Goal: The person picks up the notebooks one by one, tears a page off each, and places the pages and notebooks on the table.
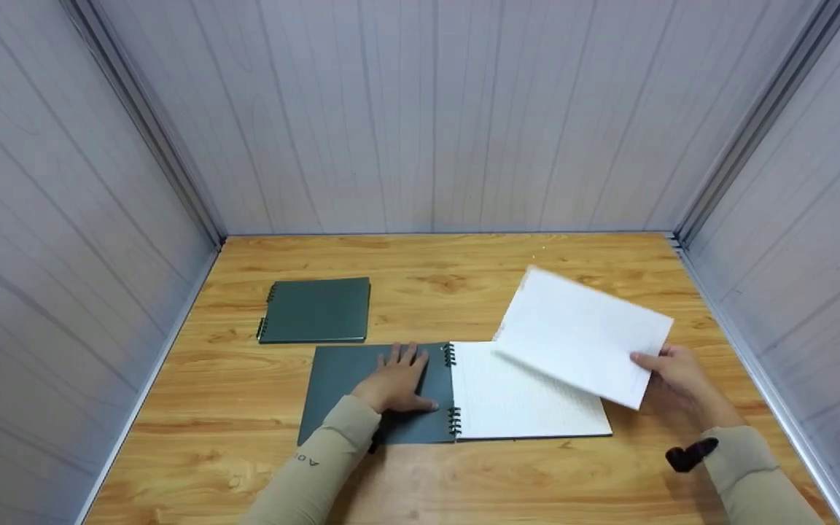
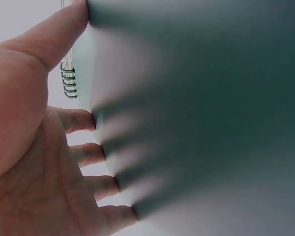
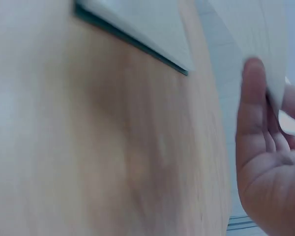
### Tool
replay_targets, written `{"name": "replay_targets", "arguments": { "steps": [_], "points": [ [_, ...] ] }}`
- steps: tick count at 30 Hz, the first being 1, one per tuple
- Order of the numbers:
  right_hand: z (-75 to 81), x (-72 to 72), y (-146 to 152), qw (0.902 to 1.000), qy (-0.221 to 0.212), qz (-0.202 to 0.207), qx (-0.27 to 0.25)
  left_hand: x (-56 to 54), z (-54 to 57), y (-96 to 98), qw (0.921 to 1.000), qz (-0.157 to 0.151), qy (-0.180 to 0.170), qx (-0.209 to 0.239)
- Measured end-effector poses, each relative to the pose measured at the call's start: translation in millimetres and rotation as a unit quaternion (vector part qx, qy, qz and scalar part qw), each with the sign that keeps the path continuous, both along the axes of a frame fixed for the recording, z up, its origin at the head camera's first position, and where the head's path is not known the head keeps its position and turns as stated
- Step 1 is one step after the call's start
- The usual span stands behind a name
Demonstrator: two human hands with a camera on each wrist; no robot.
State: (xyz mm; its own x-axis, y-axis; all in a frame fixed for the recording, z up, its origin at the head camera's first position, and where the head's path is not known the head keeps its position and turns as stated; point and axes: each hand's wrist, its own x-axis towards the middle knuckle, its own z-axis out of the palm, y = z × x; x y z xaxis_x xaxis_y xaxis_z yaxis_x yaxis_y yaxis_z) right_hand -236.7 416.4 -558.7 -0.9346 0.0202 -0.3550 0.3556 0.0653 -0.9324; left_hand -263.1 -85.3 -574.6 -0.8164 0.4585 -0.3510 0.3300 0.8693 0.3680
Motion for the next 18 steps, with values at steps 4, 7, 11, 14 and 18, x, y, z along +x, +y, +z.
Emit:
{"name": "replay_targets", "arguments": {
  "steps": [4,7,11,14,18],
  "points": [
    [11.2,-12.5,3.2,0.9918,-0.014,-0.098,-0.081,-0.3,-0.6,-0.6,1.0000,-0.001,0.002,0.003],
    [19.1,-20.9,4.8,0.9794,-0.032,-0.162,-0.117,0.3,0.0,-0.5,1.0000,-0.003,0.004,0.005],
    [23.5,-34.1,6.8,0.9602,-0.048,-0.245,-0.125,0.6,2.2,-0.2,0.9999,-0.008,0.006,0.009],
    [19.1,-45.5,9.7,0.9509,-0.060,-0.289,-0.092,0.6,1.8,0.1,0.9999,-0.008,0.006,0.009],
    [8.4,-60.1,14.2,0.9382,-0.066,-0.330,-0.081,-0.6,-0.9,1.3,1.0000,-0.003,0.002,0.001]
  ]
}}
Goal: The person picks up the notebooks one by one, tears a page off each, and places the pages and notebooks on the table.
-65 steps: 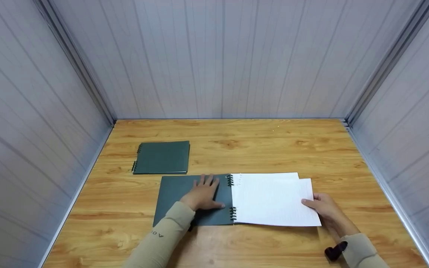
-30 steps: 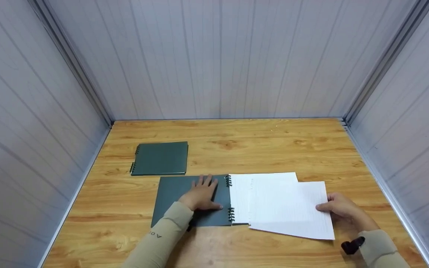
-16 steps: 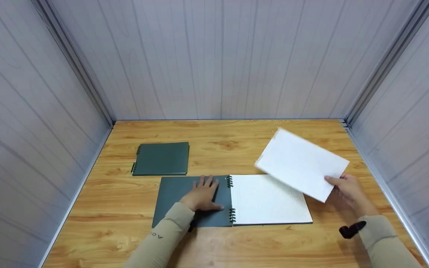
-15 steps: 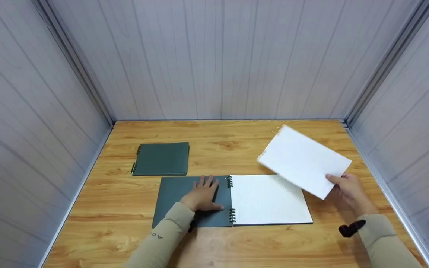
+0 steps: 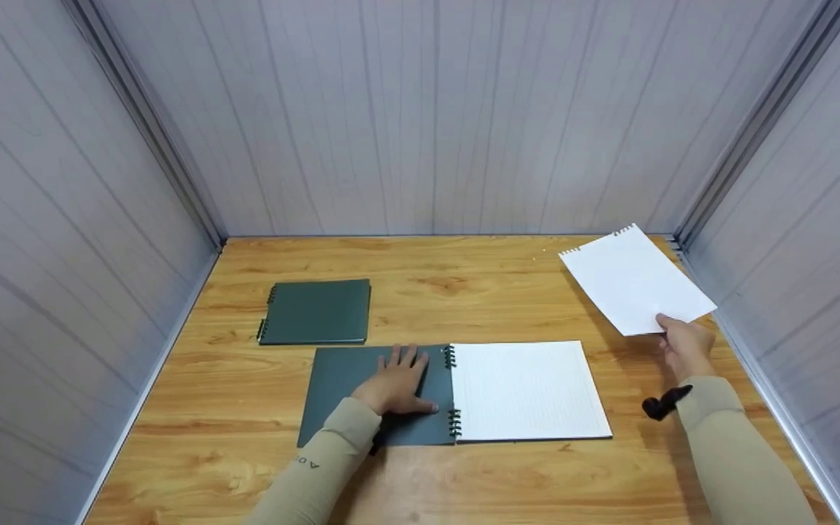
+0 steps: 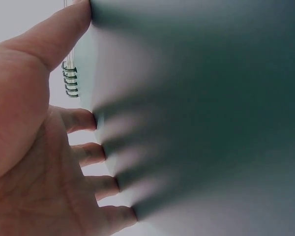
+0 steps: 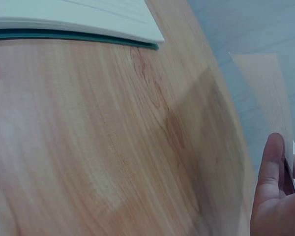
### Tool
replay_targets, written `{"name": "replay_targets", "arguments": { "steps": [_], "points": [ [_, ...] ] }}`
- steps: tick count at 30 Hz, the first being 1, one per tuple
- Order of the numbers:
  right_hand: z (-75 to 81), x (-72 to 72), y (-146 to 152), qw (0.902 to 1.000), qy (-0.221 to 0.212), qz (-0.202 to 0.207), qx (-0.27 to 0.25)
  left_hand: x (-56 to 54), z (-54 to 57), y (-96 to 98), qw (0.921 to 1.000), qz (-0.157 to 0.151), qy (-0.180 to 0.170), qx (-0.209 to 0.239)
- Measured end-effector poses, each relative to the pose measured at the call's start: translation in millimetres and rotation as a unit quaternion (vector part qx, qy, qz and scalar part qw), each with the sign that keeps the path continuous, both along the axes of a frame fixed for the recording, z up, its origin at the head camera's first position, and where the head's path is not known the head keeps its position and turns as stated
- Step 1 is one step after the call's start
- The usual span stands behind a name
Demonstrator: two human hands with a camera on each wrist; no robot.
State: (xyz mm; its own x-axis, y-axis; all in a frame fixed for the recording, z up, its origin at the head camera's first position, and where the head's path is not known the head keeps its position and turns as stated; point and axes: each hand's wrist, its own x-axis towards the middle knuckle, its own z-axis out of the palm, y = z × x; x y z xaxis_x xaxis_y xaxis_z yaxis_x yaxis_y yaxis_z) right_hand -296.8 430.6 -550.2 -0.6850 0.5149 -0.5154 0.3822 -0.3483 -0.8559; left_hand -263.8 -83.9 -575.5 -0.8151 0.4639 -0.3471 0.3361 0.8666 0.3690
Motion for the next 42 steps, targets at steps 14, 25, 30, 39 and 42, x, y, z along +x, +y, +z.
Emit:
{"name": "replay_targets", "arguments": {
  "steps": [14,25,30,39,42],
  "points": [
    [-31.4,-6.3,-4.3,0.9967,-0.049,-0.037,0.053,-5.6,-10.2,-2.1,1.0000,0.002,-0.001,0.009],
    [-43.1,2.8,5.5,0.9941,-0.080,-0.003,0.073,-1.2,-2.1,-1.4,1.0000,0.000,0.001,-0.004],
    [-39.1,12.1,4.3,0.9943,-0.070,0.009,0.080,0.8,-1.1,0.1,1.0000,0.002,0.000,-0.001],
    [-22.3,28.0,-22.2,0.9823,0.018,0.143,0.119,1.7,-2.3,-2.3,0.9999,0.006,0.002,0.013],
    [-18.2,30.1,-33.4,0.9633,0.059,0.205,0.163,0.7,-6.5,-5.0,0.9997,0.004,0.013,0.023]
  ]
}}
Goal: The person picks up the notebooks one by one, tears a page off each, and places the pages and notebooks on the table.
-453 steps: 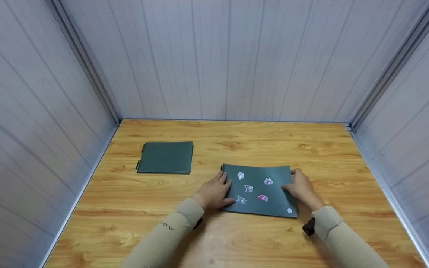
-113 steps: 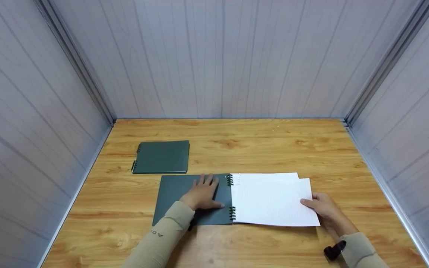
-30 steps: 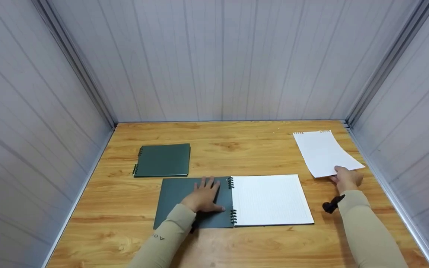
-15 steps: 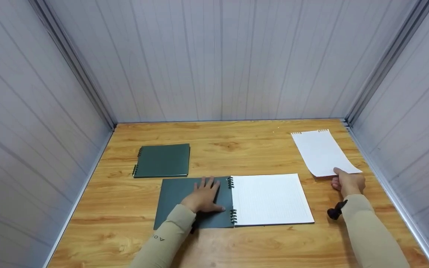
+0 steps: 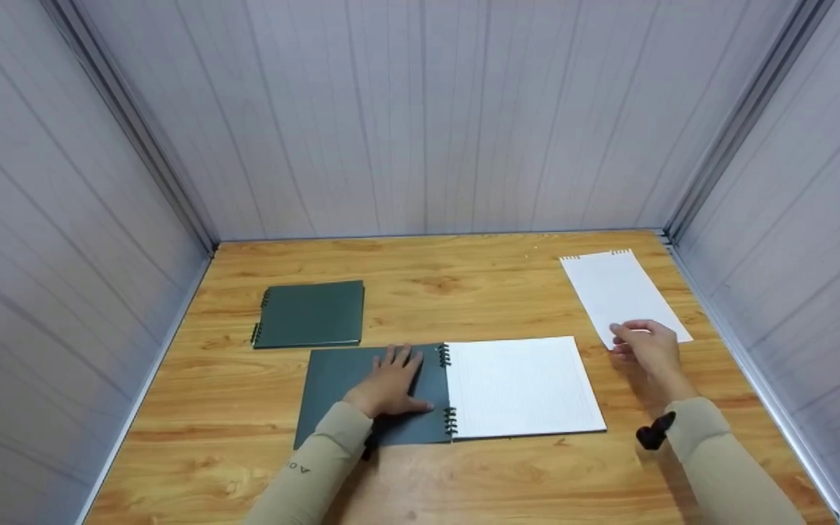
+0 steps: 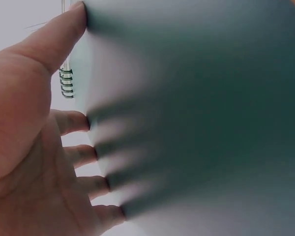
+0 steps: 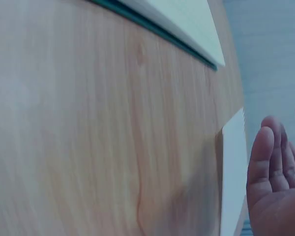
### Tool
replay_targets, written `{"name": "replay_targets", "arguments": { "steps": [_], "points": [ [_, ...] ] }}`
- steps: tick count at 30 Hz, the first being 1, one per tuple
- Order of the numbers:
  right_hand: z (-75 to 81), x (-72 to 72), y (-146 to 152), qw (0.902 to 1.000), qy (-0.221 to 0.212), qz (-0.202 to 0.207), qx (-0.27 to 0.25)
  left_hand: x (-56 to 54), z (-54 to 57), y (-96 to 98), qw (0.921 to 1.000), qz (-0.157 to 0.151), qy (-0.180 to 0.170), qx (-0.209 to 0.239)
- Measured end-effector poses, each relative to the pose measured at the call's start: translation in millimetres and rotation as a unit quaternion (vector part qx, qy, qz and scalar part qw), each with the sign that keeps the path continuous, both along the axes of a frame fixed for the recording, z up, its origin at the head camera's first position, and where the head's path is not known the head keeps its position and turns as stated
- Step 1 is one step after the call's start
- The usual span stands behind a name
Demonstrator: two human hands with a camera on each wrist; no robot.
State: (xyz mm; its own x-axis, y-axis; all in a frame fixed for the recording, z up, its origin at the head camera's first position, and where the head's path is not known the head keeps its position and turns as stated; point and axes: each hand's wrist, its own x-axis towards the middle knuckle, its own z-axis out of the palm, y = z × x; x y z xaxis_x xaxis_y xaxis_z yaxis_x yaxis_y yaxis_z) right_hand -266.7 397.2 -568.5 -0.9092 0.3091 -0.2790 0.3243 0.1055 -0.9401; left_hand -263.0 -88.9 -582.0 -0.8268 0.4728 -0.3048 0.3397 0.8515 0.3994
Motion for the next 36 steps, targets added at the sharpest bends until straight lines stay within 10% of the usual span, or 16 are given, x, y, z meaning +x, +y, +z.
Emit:
{"name": "replay_targets", "arguments": {
  "steps": [7,14,26,36],
  "points": [
    [6.7,4.5,-32.0,0.9870,0.086,0.110,0.079,-0.7,-5.4,-18.6,0.9992,0.006,0.040,0.006],
    [-3.0,14.8,-54.5,0.9629,0.127,0.186,0.148,9.9,1.2,-50.9,0.9937,0.083,0.074,-0.018],
    [-20.9,29.3,-78.2,0.8803,0.112,0.332,0.320,23.4,2.7,-81.7,0.9699,0.209,0.102,-0.072],
    [-27.1,36.0,-88.9,0.8088,0.072,0.418,0.408,9.6,1.6,-96.0,0.9622,0.242,0.114,-0.053]
  ]
}}
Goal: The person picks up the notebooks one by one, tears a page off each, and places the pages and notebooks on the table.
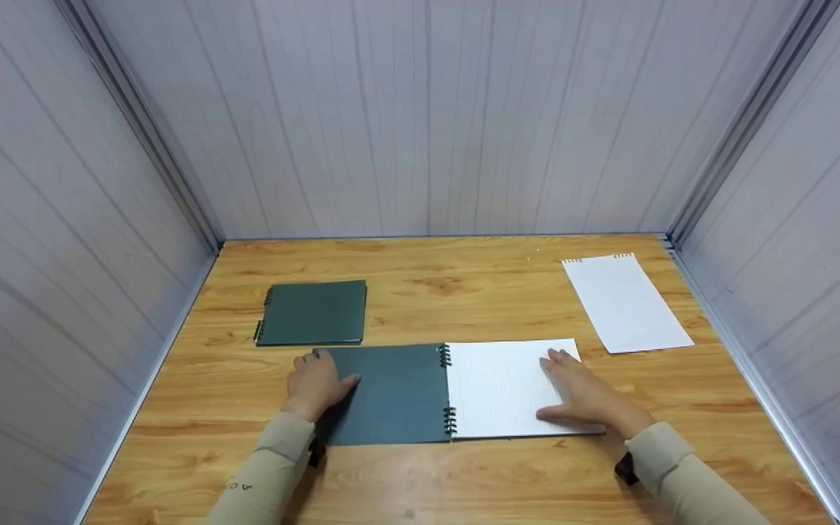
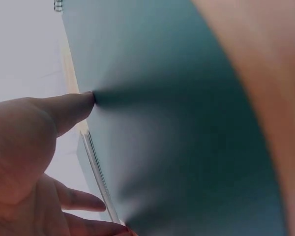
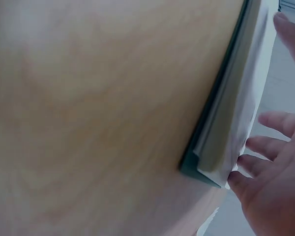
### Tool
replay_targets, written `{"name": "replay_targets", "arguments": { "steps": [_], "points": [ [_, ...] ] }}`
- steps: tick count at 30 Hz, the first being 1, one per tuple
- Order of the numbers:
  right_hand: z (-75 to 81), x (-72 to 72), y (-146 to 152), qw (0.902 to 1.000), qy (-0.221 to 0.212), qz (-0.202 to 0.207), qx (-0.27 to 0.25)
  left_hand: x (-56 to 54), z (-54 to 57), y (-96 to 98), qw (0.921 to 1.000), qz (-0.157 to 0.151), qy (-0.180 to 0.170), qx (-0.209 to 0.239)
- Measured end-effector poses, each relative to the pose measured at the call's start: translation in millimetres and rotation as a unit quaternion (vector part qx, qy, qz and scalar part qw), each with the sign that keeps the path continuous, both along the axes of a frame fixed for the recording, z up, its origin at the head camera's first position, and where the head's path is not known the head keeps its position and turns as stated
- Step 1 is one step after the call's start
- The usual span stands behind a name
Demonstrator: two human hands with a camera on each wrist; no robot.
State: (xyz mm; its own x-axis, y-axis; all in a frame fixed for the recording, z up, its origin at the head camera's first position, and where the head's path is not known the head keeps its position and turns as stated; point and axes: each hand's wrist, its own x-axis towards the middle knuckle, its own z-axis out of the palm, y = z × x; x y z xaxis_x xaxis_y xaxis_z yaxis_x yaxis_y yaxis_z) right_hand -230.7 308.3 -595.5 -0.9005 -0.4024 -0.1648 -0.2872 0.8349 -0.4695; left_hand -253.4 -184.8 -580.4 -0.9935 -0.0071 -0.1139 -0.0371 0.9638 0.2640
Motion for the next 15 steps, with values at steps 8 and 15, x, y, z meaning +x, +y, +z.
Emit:
{"name": "replay_targets", "arguments": {
  "steps": [8,15],
  "points": [
    [-2.8,0.4,-0.1,0.9995,-0.006,0.014,0.028,-12.2,-0.6,-1.8,0.9987,0.022,-0.013,0.045],
    [-3.7,1.2,-0.2,0.9997,0.012,0.018,0.011,-22.0,5.9,-4.3,0.9933,0.047,-0.027,0.102]
  ]
}}
